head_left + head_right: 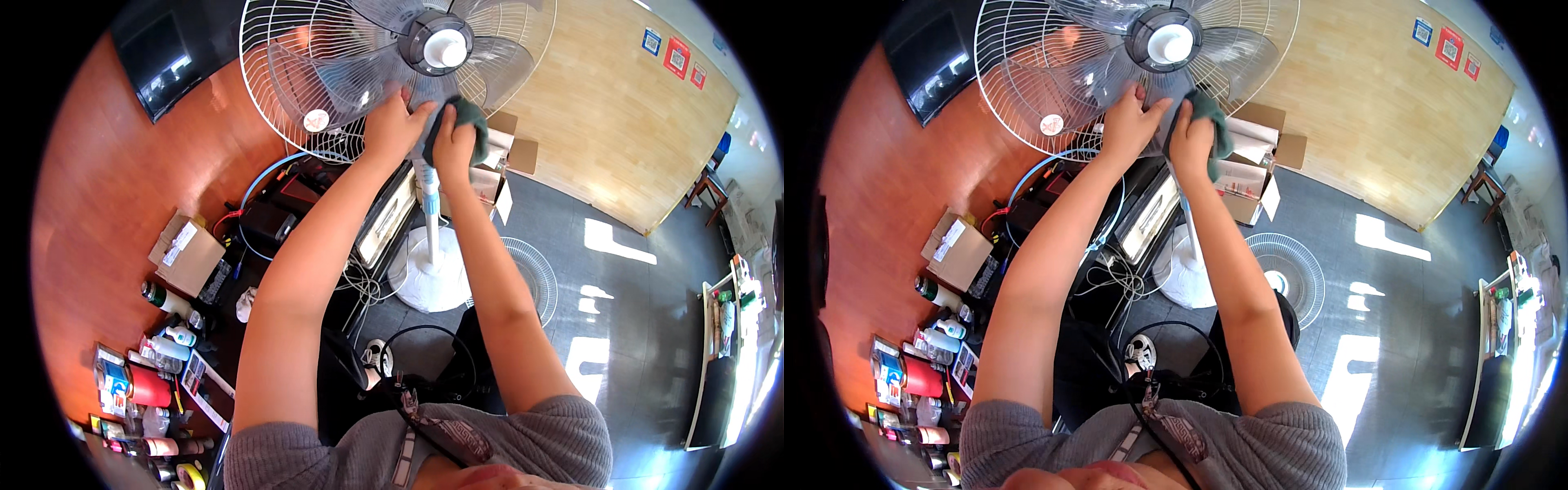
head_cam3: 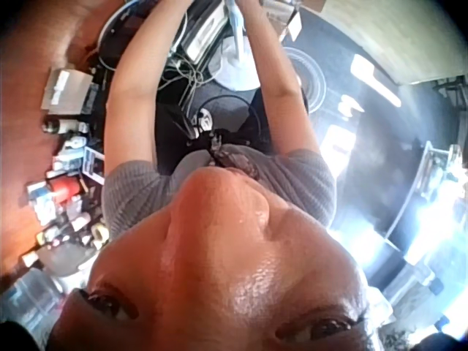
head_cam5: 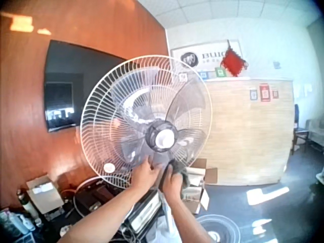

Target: The person wipes the blades and the internal motor housing of a stand fan with a cloth by hand.

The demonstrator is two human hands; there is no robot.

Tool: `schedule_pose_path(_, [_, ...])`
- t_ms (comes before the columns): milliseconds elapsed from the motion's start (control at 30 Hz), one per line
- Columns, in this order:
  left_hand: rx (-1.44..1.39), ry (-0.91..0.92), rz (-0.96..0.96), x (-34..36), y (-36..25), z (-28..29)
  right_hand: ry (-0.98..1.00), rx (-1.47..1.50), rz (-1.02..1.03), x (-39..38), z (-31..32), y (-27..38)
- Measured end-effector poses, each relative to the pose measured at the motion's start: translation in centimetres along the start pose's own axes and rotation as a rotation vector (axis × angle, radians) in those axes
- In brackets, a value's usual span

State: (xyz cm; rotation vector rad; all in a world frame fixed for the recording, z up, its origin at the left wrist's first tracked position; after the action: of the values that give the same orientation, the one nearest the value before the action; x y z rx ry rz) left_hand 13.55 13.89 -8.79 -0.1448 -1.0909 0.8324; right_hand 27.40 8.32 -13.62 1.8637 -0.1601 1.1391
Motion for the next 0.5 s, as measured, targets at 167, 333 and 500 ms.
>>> schedule_pose_path(167, [0.002,-0.07,-0.022,-0.1,0.2,0.3,-0.037,0.096,-0.187,-4.5,-0.2,-3.4])
schedule_pose_path(333, [-0.018,0.044,-0.048,0.0,1.2,0.6,0.003,-0.067,-0.36,-6.0,2.4,-5.4])
schedule_pose_path(500, [0.099,0.32,-0.146,-1.2,-0.2,1.3,0.004,0.224,0.064,-2.0,2.9,2.7])
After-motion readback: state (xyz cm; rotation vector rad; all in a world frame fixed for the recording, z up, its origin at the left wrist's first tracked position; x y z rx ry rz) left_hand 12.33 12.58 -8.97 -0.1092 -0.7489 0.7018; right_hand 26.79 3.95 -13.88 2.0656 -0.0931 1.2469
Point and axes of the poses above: each hand's wrist, its own x-axis towards the middle knuckle, its own z-axis out of the back of the hand, y = z × x, the point moved 10 cm from there along x, towards the middle knuckle, and after that the axes turned 1 degree about -z, right-handed, at the moved point
